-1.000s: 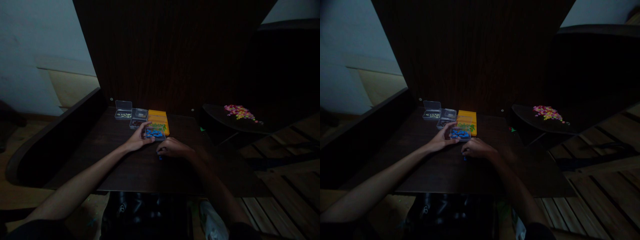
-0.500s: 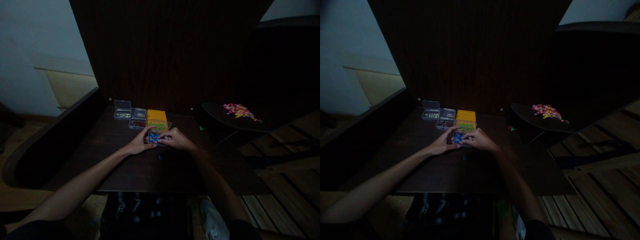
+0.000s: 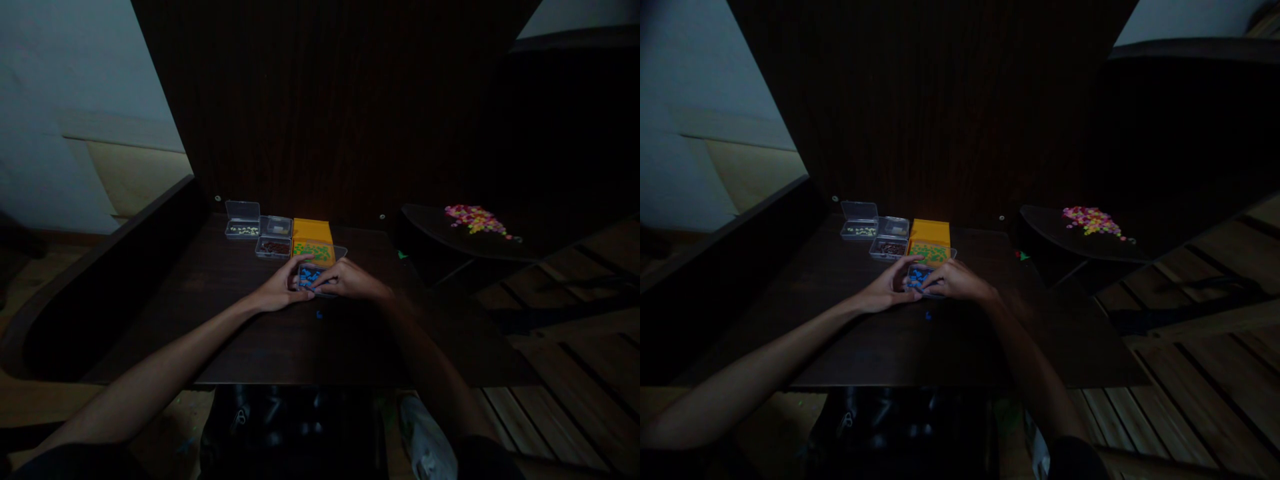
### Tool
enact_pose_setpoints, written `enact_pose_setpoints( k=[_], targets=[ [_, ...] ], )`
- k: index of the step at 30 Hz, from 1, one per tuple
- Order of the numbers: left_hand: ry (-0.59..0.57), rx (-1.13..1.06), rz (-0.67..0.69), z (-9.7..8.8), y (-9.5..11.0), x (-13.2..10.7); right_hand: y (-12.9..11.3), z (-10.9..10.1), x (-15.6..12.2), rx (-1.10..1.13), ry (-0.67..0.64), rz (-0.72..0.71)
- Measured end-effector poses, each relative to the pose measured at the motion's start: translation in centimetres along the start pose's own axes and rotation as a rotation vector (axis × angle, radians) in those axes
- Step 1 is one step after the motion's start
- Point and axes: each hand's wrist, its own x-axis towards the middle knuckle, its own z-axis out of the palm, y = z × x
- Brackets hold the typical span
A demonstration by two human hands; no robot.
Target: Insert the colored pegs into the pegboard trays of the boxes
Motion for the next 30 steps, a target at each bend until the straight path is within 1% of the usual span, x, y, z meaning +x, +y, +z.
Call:
enact_pose_setpoints(
  k=[3,7,12,13,15,17,19,21,25,30],
  targets=[
    [0.002,-0.014,0.004,0.0,0.1,0.0,-0.1,-0.1,0.0,-0.007,0.0,0.01],
    [0.016,0.013,0.01,-0.1,0.3,0.0,0.2,-0.1,-0.1,0.027,0.031,-0.006],
    [0.034,0.042,0.004,-0.3,0.5,0.1,0.6,-0.2,-0.5,0.069,0.188,-0.036],
    [0.044,0.046,0.001,-0.4,0.6,0.1,0.6,-0.3,-0.7,0.088,0.203,-0.036],
    [0.074,0.053,-0.003,-0.5,0.7,0.1,0.2,-0.6,-1.0,0.139,0.157,-0.033],
    [0.109,0.059,0.004,-0.6,0.8,0.2,-0.3,-0.7,-1.2,0.176,0.037,-0.023],
    [0.134,0.063,0.02,-0.8,0.9,0.3,-0.8,-0.7,-1.2,0.159,-0.082,-0.012],
    [0.144,0.066,0.032,-1.0,0.9,0.4,-1.1,-0.3,-1.0,0.107,-0.159,-0.007],
    [0.144,0.07,0.037,-1.2,0.9,0.4,-1.2,0.4,-0.5,0.025,-0.254,-0.011],
    [0.144,0.075,0.035,-1.2,0.9,0.4,-0.9,0.8,-0.4,-0.029,-0.281,0.017]
  ],
)
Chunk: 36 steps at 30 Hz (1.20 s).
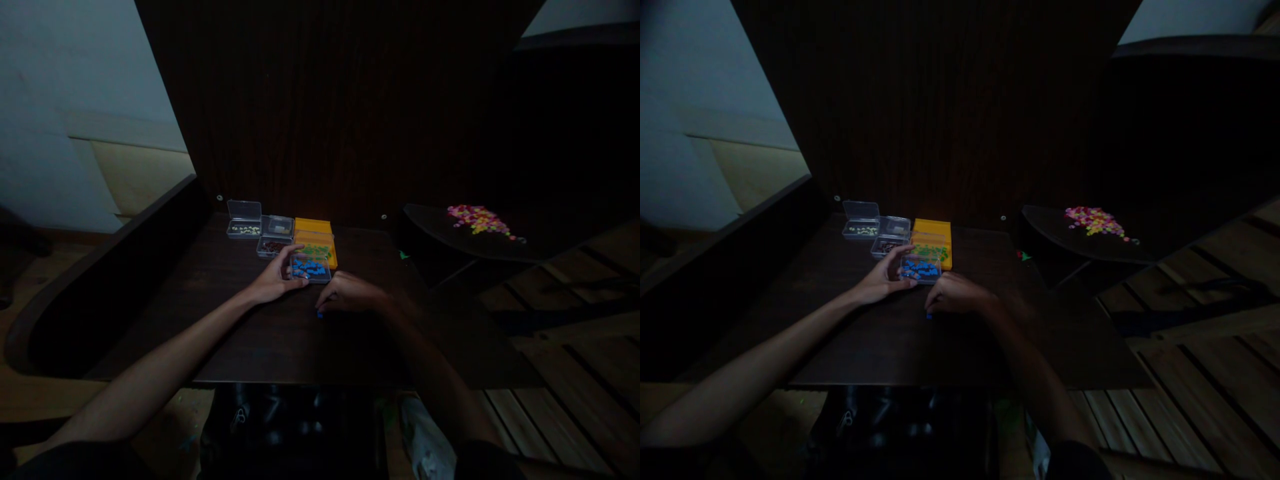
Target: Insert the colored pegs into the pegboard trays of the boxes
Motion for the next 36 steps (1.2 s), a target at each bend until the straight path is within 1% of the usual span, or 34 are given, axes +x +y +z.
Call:
enact_pose_setpoints(
  k=[4,8,13,20,31,36],
  targets=[
    [0.008,0.005,-0.012,0.0,0.1,0.0,0.0,0.2,0.1,-0.018,-0.013,0.0],
    [0.006,0.011,0.009,-0.1,0.2,0.0,0.0,0.3,0.2,-0.02,-0.026,-0.002],
    [-0.002,0.012,0.005,-0.1,0.3,0.0,0.2,0.4,0.0,-0.042,-0.02,-0.023],
    [0.003,0.011,-0.008,0.0,0.3,-0.1,0.0,0.1,-0.4,-0.073,-0.034,0.023],
    [0.005,0.007,-0.006,-0.1,0.0,0.0,-0.9,0.1,-0.5,-0.068,-0.075,0.097],
    [0.008,0.01,-0.007,-0.1,0.2,0.0,-0.7,0.5,-0.9,-0.101,-0.088,0.122]
  ],
)
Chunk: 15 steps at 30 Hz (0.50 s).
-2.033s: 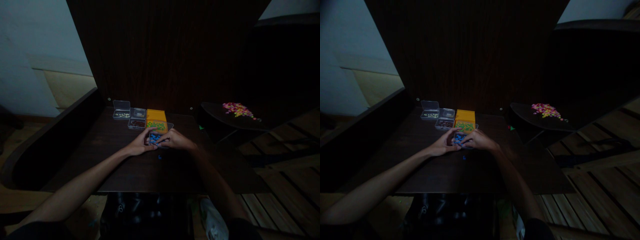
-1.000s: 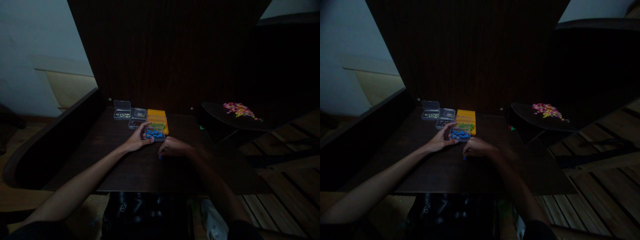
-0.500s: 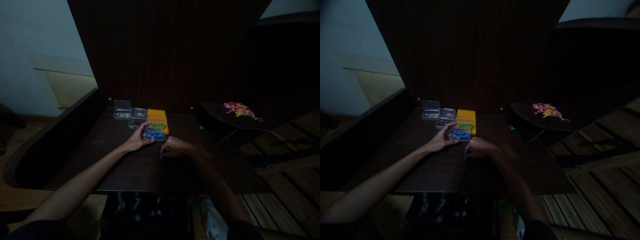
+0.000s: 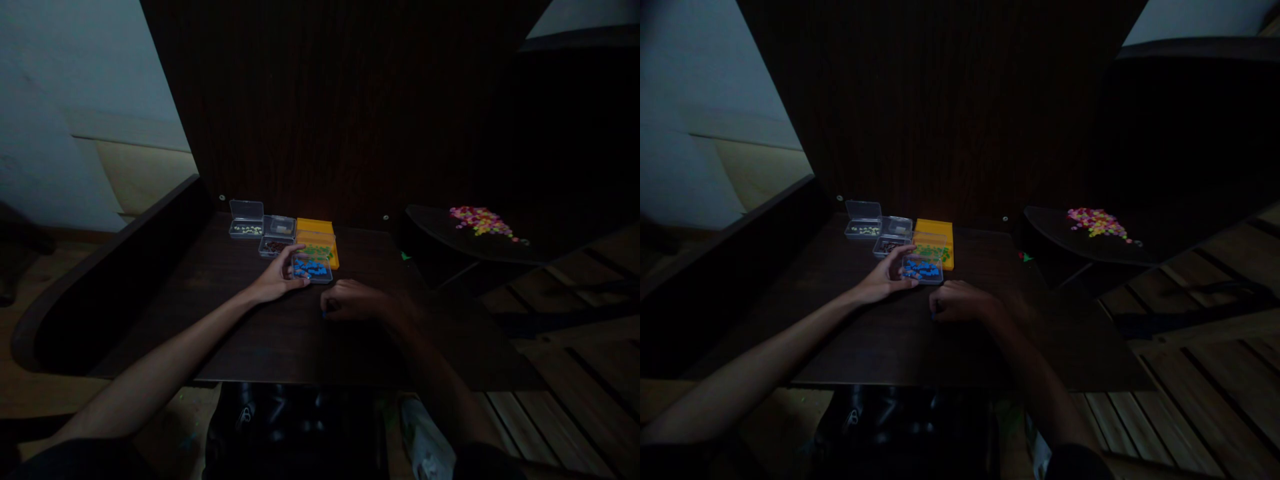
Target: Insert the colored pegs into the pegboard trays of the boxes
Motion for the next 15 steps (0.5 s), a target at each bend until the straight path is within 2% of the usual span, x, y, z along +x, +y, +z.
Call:
enact_pose_setpoints(
  k=[15],
  targets=[
    [-0.004,-0.029,-0.027,0.1,0.4,-0.2,-1.0,1.1,-1.2,-0.041,-0.021,0.129]
  ],
)
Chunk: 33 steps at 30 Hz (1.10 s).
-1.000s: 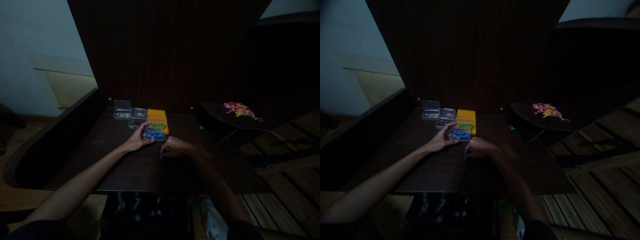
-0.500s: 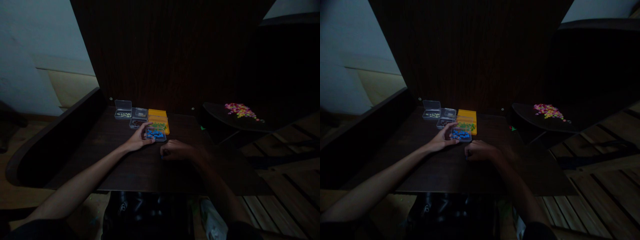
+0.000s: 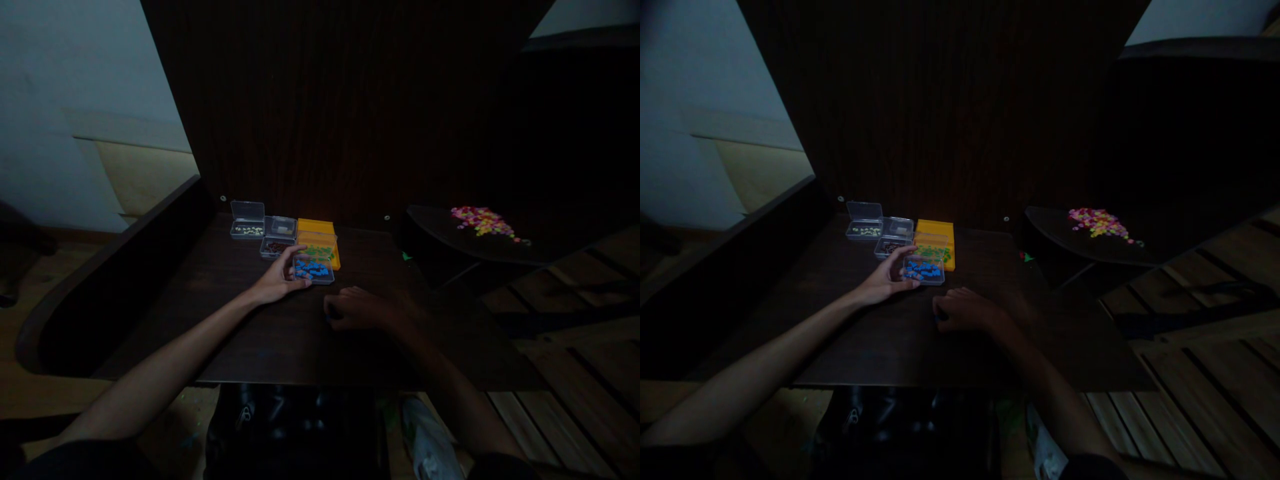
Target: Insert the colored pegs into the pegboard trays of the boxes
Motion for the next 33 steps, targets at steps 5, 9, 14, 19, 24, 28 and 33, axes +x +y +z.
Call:
enact_pose_setpoints(
  k=[5,9,14,19,24,28,33],
  targets=[
    [0.004,0.01,0.013,0.0,0.0,0.0,0.5,-0.1,-0.2,0.015,0.035,-0.043],
    [0.0,0.026,0.011,0.0,0.0,0.0,1.2,-0.2,-0.4,0.064,0.088,-0.094],
    [-0.008,0.011,0.023,0.0,-0.2,0.1,1.1,0.4,-1.0,0.071,0.178,0.037],
    [-0.005,0.026,0.012,0.0,0.0,0.0,-0.2,2.0,-1.3,0.011,0.217,0.184],
    [-0.004,0.036,0.023,0.0,0.1,0.0,-1.2,3.2,-1.4,0.032,0.277,0.238],
    [0.003,0.056,0.017,0.1,0.1,0.0,-1.5,3.5,-1.4,0.061,0.319,0.264],
    [-0.008,0.033,0.016,0.2,0.2,0.0,-1.6,3.9,-1.1,0.082,0.358,0.272]
  ],
)
